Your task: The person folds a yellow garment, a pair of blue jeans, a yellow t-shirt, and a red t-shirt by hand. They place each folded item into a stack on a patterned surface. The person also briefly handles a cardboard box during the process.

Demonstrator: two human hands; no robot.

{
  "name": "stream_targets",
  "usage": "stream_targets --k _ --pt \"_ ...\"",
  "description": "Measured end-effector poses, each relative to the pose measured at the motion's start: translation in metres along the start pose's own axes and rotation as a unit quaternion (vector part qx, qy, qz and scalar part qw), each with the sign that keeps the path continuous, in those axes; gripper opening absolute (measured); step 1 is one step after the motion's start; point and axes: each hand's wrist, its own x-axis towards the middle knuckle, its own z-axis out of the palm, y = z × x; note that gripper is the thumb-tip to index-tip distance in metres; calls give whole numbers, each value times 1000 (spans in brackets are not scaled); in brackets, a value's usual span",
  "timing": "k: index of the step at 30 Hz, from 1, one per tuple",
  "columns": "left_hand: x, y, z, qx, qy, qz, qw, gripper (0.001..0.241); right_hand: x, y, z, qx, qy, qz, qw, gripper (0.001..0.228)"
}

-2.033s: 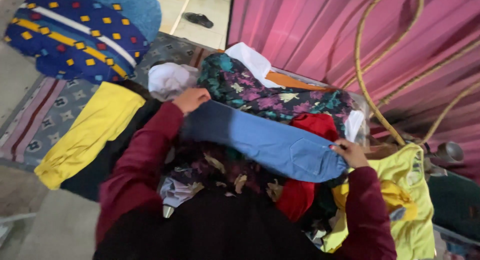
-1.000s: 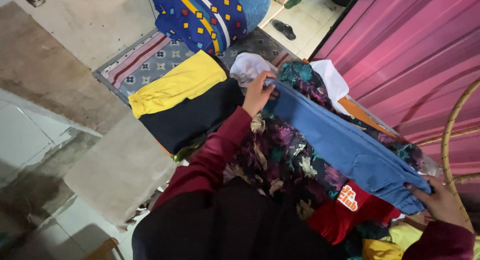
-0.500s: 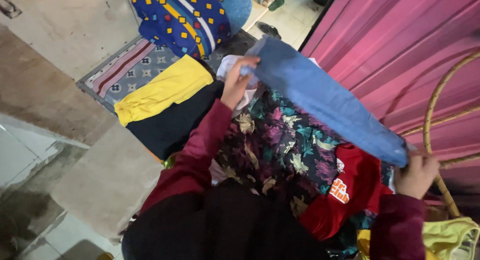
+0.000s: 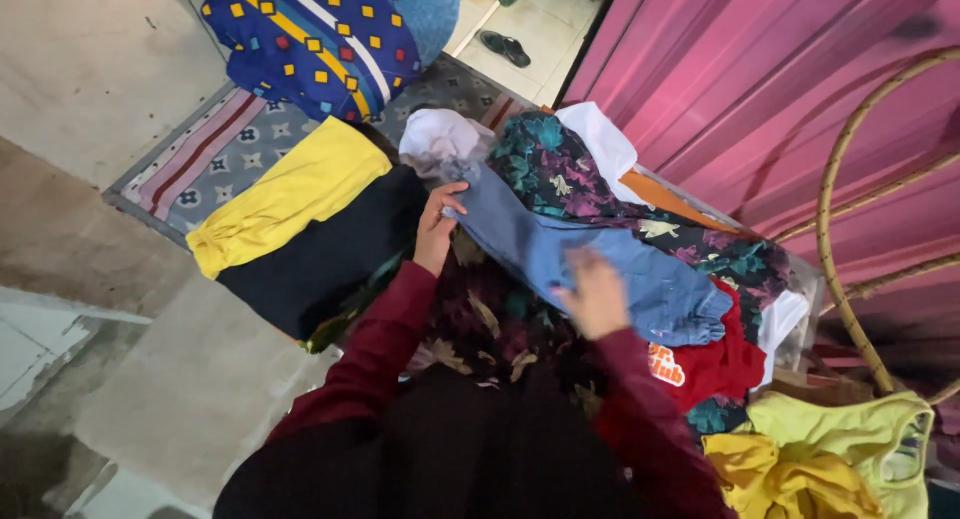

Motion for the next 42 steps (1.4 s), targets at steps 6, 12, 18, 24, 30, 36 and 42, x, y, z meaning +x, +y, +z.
stream_targets --k 6,12,18,24,30,36,42 --pt "-4 37 116 203 -107 201 952 10 4 -30 91 -135 -78 -35 987 72" --pt "-57 -59 225 294 -324 93 894 13 -49 -38 54 -58 -99 -52 992 49" --pt "-78 -82 218 431 -437 238 753 47 -134 -12 38 130 -28 -29 991 31" --pt "-62 -40 191 464 -288 201 813 69 -194 64 56 484 230 318 782 35" --pt "-20 -51 162 566 -120 -23 815 59 -191 131 86 764 275 408 418 35" --pt "13 -79 146 554 -223 -204 776 67 -137 155 89 801 231 418 361 32" --pt "4 -133 121 468 -201 -166 844 57 -125 224 147 870 124 400 262 33"
